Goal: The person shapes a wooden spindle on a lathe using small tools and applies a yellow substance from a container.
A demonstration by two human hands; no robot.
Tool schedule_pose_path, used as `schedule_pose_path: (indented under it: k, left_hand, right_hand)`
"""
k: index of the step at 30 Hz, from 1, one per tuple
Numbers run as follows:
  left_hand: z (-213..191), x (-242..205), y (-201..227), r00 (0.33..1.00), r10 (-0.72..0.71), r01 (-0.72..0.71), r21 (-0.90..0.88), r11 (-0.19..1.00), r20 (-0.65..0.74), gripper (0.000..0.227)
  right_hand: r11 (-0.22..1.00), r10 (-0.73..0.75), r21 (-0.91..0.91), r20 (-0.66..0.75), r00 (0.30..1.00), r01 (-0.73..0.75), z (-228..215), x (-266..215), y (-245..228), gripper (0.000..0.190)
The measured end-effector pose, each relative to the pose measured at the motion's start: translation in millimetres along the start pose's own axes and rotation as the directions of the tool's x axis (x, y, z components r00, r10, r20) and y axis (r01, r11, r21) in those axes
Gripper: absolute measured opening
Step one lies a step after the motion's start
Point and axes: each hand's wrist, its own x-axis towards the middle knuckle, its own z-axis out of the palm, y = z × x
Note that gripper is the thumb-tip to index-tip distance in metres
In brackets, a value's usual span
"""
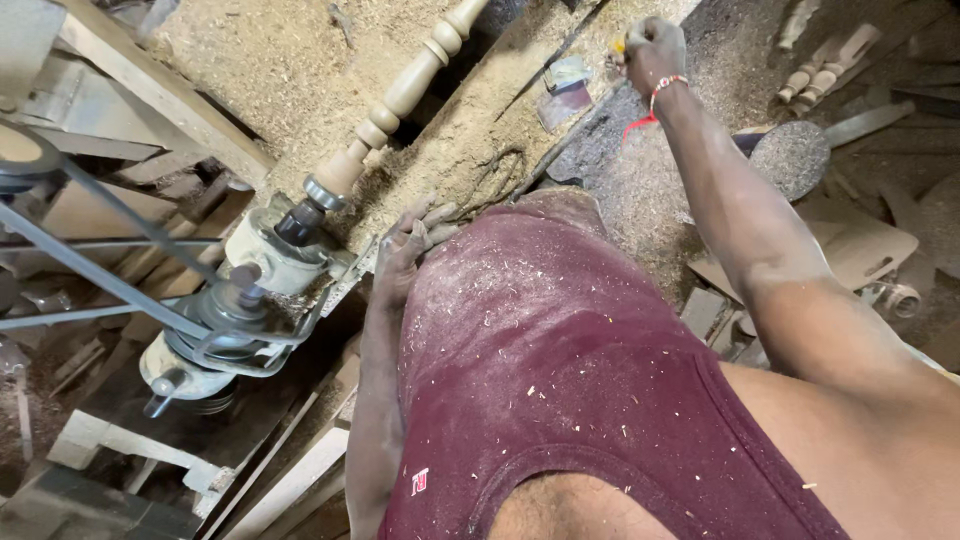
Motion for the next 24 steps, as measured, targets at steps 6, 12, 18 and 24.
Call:
schedule_pose_path:
  k: [6, 12, 18, 24]
  left_hand:
    - [0.6, -6.1, -15.8, 0.992, -0.117, 0.096, -0.345, 0.934, -0.041, 0.065]
    - [3.8, -20.4, -22.0, 0.995, -0.053, 0.033, -0.231, 0.972, -0.082, 0.065]
    - [8.8, -20.0, -35.1, 0.986, -0.111, 0.053, -0.399, 0.916, -0.124, 0.065]
    - [17.6, -19.7, -32.4, 0.977, -0.157, 0.055, -0.545, 0.837, -0.143, 0.059]
  right_hand:
    - [0.987, -0.059, 0.149, -0.064, 0.996, 0.068, 15.1, 9.3, -0.8, 0.014]
    - [0.989, -0.116, 0.087, -0.033, 0.993, 0.118, 15.6, -17.5, -7.6, 0.021]
    - [0.865, -0.054, -0.501, -0.016, 0.998, 0.039, 23.5, -51.9, 20.6, 0.015]
    - [0.726, -0.251, -0.648, 0.060, 0.966, 0.229, 24.2, -76.0, 21.3, 0.010]
